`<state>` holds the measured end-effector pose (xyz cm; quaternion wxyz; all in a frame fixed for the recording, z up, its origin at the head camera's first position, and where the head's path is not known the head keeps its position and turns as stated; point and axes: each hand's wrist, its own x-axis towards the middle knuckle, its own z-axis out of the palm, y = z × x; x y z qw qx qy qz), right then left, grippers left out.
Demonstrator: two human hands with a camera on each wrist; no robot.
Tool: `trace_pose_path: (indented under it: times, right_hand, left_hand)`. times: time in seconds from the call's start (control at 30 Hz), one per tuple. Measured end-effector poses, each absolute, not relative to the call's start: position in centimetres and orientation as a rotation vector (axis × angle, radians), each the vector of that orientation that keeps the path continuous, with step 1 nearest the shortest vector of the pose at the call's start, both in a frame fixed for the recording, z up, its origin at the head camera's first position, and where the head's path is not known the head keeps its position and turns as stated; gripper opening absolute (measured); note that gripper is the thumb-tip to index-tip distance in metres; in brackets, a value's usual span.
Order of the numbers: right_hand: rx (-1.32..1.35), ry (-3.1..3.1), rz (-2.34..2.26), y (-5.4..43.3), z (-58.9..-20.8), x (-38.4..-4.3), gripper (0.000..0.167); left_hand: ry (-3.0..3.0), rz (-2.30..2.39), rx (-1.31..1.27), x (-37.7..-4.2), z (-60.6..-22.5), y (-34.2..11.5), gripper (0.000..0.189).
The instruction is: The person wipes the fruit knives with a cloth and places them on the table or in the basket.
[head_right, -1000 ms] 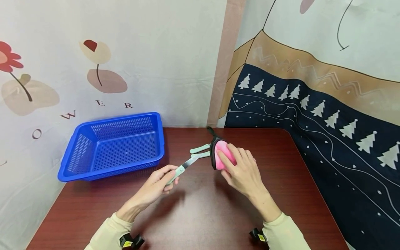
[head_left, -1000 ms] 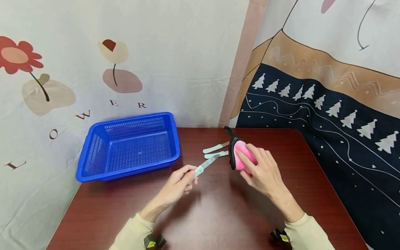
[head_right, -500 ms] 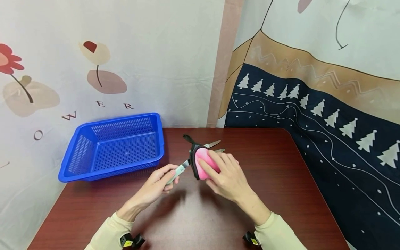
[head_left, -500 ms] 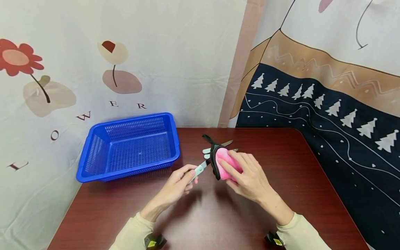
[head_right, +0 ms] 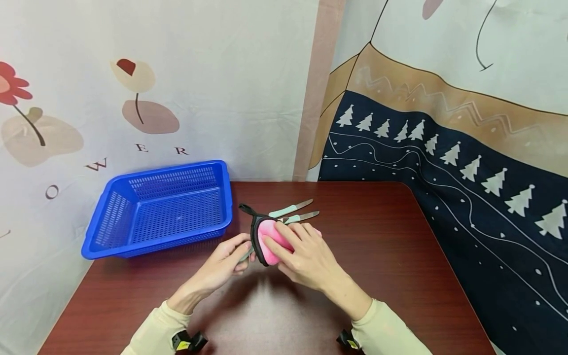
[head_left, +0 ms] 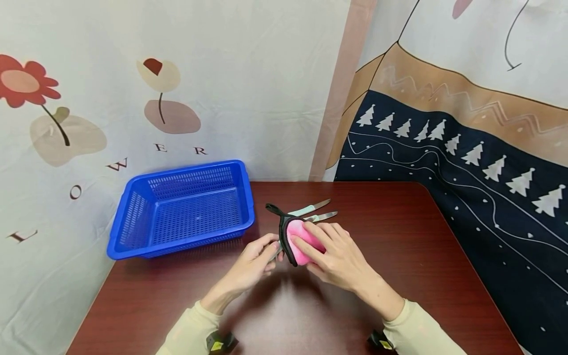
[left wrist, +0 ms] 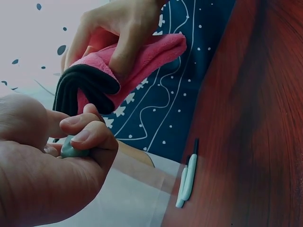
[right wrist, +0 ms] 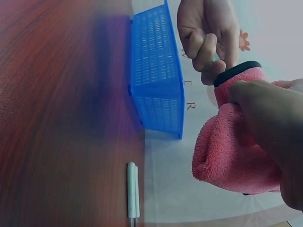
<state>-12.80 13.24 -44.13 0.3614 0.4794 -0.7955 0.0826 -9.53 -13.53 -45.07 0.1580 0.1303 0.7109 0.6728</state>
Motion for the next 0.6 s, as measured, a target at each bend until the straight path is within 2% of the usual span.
trace_pose_path:
  times: [0.6]
  right_hand:
    - [1.148,-2.117,0.176,14.2,-44.1,-13.6,0.070]
  left_hand:
    - [2.007,1.919,0.469,-9.4,-45.3,-13.7,0.026]
